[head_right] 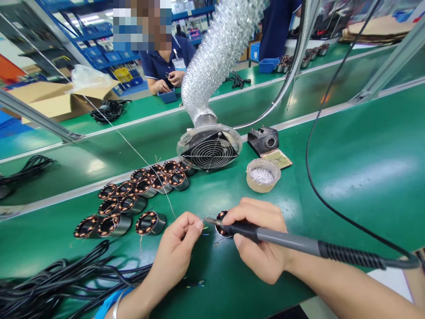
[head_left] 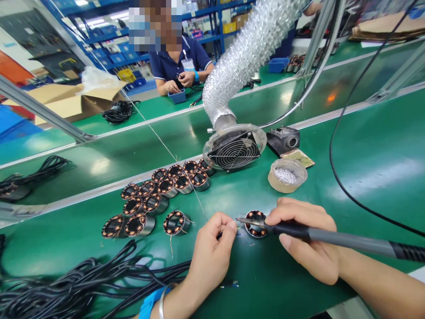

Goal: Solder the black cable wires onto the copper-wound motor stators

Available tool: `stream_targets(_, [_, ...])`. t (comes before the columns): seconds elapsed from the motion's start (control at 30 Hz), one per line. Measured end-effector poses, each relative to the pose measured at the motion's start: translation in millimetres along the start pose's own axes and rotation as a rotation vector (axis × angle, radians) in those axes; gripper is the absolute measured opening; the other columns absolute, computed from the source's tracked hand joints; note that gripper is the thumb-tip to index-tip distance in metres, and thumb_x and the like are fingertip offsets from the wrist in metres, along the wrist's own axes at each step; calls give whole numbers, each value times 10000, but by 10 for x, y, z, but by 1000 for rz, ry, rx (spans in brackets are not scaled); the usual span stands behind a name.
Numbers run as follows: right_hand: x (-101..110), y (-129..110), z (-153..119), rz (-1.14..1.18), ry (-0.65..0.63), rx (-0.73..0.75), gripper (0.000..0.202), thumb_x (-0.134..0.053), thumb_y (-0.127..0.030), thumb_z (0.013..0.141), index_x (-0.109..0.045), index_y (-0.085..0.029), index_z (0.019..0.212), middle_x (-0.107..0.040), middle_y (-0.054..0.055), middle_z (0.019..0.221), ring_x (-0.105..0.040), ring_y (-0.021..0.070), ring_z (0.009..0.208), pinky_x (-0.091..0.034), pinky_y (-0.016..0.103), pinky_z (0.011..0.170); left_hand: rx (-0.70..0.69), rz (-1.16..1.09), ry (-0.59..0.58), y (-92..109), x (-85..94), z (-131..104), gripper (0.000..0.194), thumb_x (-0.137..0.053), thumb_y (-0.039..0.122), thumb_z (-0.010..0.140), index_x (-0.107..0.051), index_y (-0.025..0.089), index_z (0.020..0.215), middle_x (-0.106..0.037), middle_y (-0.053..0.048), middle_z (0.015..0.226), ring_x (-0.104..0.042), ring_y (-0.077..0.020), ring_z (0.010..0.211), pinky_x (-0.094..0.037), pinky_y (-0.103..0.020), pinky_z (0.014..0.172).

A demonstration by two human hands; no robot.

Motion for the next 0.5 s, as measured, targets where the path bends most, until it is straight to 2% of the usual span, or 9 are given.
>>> stream_targets(0.1, [-13, -61, 1, -18, 2, 55, 231, -516, -148, 755, -654, -214, 929, -634, 6, 656, -491, 140, 511, -375, 281, 488, -1, -9, 5, 8, 2, -3, 305, -486, 427, 928, -499, 194, 730, -363, 65, 568, -311, -116, 550, -234, -236, 527])
stream_targets(0.3, [57, -71, 24, -8, 59, 50, 207, -507, -168, 764, -654, -204, 906, -632, 17, 645, -482, 137, 492, -361, 282, 464, 2, -5, 5, -10, 1, -3, 305, -487, 426, 927, -502, 194, 730, -370, 63, 572, -324, -117, 552, -241, -232, 530])
stream_targets(0.5, [59, -112, 63, -21, 38, 53, 197, -501, -169, 773, -650, -206, 897, -599, 5, 606, -485, 138, 481, -363, 270, 457, -3, 0, 17, 2, 9, 0, 307, -495, 431, 922, -511, 194, 727, -376, 60, 569, -332, -119, 548, -247, -233, 532])
Point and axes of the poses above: each hand's wrist, its own z-axis towards the middle knuckle, its own x-axis out of the back of the hand, y = z × x, the point moved 9 cm from there along z, towards the middle knuckle
